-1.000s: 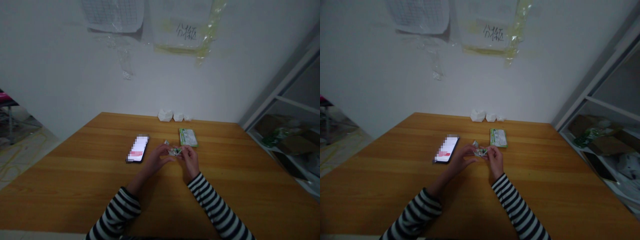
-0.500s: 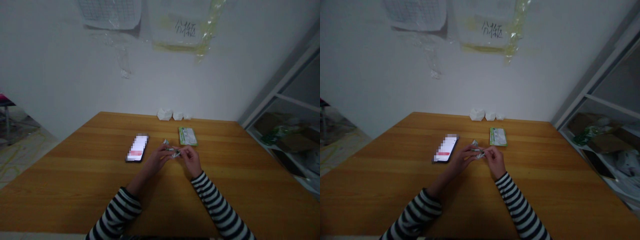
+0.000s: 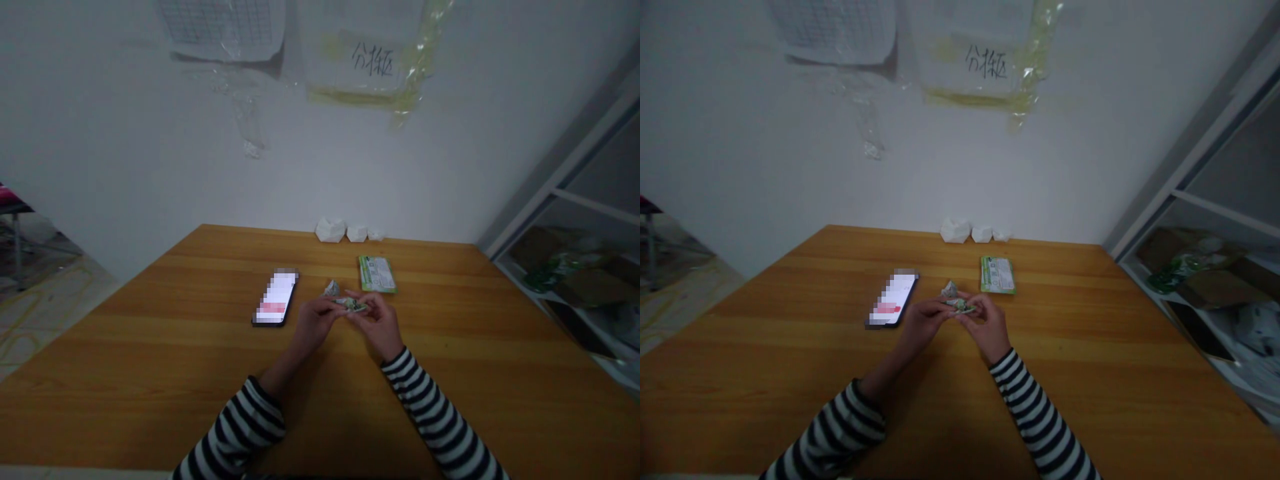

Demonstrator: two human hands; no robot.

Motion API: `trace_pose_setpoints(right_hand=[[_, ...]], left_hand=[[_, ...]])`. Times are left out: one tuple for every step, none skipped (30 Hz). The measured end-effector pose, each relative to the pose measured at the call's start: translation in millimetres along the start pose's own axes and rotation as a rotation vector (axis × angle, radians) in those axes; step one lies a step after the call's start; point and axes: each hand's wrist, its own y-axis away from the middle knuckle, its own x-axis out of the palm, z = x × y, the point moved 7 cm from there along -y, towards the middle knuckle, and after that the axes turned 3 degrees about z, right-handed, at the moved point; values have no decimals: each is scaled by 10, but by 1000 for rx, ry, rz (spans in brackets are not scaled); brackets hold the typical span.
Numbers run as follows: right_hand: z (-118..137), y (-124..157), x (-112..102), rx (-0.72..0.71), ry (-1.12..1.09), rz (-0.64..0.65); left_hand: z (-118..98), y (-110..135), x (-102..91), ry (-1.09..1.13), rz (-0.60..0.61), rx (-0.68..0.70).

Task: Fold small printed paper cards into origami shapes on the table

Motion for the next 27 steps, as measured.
trace_pose_setpoints(right_hand=[[31,-15,-11,-24,102,31],[71,-26,-15,-72,200,68],[107,-31,-9,-129,273,114],[128,-30,-13,-174,319,137],[137,-27,-25,-208,344,139],[134,-23,-38,-227,356,126],[121,-19,-55,-233,362,96],[103,-15,-68,-227,364,62],[81,-12,-72,-212,365,33],[60,-11,-68,-190,365,11],[41,-11,-57,-165,364,-1],[23,-13,-43,-136,361,-4],[10,-15,-28,-109,357,-3],[0,-17,-18,-85,349,-4],[-8,-17,-15,-65,338,-12],[-13,-16,-19,-51,323,-26],[-18,-12,-30,-41,307,-45],[-21,-5,-44,-37,297,-66],[-21,2,-60,-40,297,-85],[-18,9,-72,-49,310,-98],[-11,16,-83,-63,332,-104],[-5,22,-92,-75,358,-107],[-3,25,-100,-83,380,-105],[-6,27,-108,-82,393,-101],[-15,27,-114,-73,395,-96],[-27,26,-117,-59,390,-89],[-38,27,-118,-45,385,-83]], left_hand=[[-14,2,-4,-26,-2,17],[-36,6,-6,-53,0,41],[-60,10,-4,-75,5,66],[-82,16,0,-89,11,84],[-97,22,4,-93,12,92],[-103,27,6,-89,8,89],[-102,32,7,-82,-2,81],[-96,37,9,-75,-14,70],[-87,42,9,-71,-31,58],[-76,47,8,-69,-49,47],[-65,51,7,-68,-68,35],[-51,56,9,-64,-81,20],[-33,60,13,-54,-90,-1],[-9,64,17,-35,-98,-31],[20,70,18,-13,-109,-66],[50,76,16,6,-119,-103],[79,82,10,18,-132,-137],[102,86,-1,18,-144,-161],[116,86,-16,5,-155,-172],[117,80,-27,-16,-152,-166],[105,67,-35,-40,-138,-143],[84,51,-37,-65,-112,-108],[52,36,-38,-92,-85,-63],[13,22,-33,-119,-54,-12],[-28,15,-24,-144,-23,41],[-65,13,-14,-166,0,87],[-95,16,-5,-182,14,124]])
